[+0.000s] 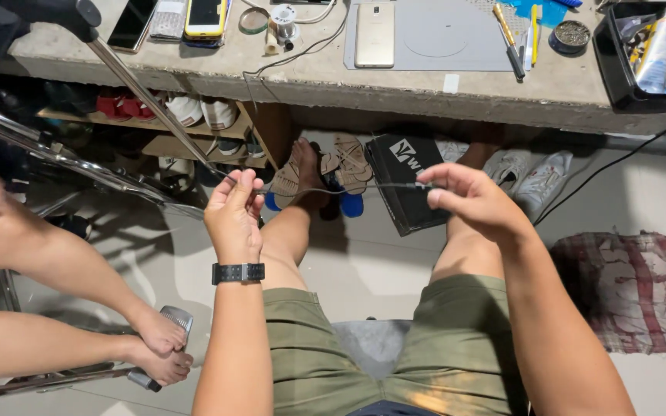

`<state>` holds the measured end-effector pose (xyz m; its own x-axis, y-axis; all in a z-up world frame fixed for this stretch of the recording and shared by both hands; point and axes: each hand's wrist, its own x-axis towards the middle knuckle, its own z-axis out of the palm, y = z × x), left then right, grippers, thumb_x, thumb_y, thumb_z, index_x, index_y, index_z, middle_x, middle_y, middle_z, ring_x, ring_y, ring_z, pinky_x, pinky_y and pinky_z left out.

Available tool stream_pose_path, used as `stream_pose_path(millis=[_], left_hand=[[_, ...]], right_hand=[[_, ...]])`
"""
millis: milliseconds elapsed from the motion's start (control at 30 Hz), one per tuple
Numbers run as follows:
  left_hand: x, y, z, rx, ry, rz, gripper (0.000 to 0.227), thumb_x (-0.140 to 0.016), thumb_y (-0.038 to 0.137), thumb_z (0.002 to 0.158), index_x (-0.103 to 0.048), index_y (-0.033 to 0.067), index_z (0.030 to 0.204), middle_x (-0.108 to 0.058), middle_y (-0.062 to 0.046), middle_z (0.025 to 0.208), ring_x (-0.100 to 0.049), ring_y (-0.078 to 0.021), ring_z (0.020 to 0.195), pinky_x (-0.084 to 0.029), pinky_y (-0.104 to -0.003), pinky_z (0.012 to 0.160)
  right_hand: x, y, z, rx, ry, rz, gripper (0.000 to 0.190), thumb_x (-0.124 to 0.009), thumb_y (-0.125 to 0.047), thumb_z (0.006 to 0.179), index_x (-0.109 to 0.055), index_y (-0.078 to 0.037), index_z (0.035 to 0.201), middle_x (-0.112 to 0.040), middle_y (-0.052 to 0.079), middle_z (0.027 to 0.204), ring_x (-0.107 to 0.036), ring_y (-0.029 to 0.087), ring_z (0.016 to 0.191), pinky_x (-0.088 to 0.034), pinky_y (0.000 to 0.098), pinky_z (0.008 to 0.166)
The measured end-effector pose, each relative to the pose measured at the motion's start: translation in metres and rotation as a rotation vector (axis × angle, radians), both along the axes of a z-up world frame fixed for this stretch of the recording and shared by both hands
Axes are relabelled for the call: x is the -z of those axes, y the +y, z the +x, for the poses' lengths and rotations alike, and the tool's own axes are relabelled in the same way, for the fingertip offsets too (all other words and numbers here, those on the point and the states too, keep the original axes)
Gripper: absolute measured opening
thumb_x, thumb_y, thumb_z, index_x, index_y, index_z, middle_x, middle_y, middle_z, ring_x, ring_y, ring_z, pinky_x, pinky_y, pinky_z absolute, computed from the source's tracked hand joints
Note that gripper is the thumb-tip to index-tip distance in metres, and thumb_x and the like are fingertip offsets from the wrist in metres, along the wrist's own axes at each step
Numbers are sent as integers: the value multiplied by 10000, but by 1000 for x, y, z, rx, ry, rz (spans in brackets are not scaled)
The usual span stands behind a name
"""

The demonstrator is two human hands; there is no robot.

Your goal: Inspecting and testing multiple smartphones by plugging in charging cables and checking screens

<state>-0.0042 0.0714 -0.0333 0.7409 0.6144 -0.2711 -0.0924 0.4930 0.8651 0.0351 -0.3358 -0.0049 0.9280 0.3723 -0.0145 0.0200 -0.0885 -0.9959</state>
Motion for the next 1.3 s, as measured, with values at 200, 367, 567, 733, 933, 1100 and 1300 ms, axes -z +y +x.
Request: stream_pose_path(millis=[200, 367, 567, 733, 933, 1100, 1300], left_hand=[[61, -26, 0, 64, 80, -35, 798, -923, 106, 906, -431, 11, 1527, -702, -185, 1370, -808, -261, 1040, -707, -303, 835], [29, -76, -12, 31, 147, 371, 896, -873, 123, 910, -361, -47, 1625, -407, -398, 1592, -496, -537, 1481, -484, -583, 1189], [-33, -123, 24, 213, -323, 1095, 286, -778, 141, 1007, -775, 105, 1291, -753, -118, 1323, -704, -352, 1312, -542, -462, 1142], [-41, -136, 80, 505, -450, 1237, 342, -773, 295, 1033, -758, 153, 1343, -817, -24, 1202, -776, -256, 1182, -607, -394, 1046], [-46, -135, 102, 515, -237, 1068, 102, -796, 269, 1002, -875, 238, 1058, -820, -4, 793, -815, -225, 802, -631, -337, 736], [-61, -116, 108, 506, -274, 568, 137, -722, 168, 1054, -832, 88, 1054, -633, -9, 644, -565, -91, 614, -508, -231, 613], [-81, -102, 119, 1094, -194, -63, 547, -500, 414, 1126, -739, -74, 1193, -836, -219, 910, -839, -239, 788, -695, -400, 724]], right_hand=[[20, 16, 28, 127, -48, 216, 364, -645, 21, 1069, -662, 23, 1433, -785, 177, 1119, -796, 247, 1030, -644, 428, 990], [-4, 40, 33, 110, -93, 156, 316, -632, 4, 1081, -685, 16, 1393, -795, 148, 1115, -784, 208, 1059, -641, 379, 1002], [-4, 61, 54, 9, -179, 82, 360, -655, 34, 1024, -709, -12, 1376, -798, 104, 1126, -771, 176, 1100, -633, 351, 992], [-38, 79, 67, 4, -357, -123, 433, -665, 80, 921, -762, -76, 1313, -818, 117, 1124, -738, 182, 1127, -604, 419, 1006], [-28, 74, 104, 181, -664, -262, 335, -730, 31, 925, -815, -168, 1180, -821, 5, 1039, -781, 245, 1035, -628, 370, 928], [-40, 74, 119, 234, -769, -342, 185, -797, -90, 979, -815, -198, 1128, -776, -22, 999, -756, 239, 1004, -613, 371, 918], [-60, 80, 118, 310, -915, -247, 157, -783, -109, 989, -820, -237, 1072, -613, 6, 1009, -699, 248, 861, -611, 379, 853]])
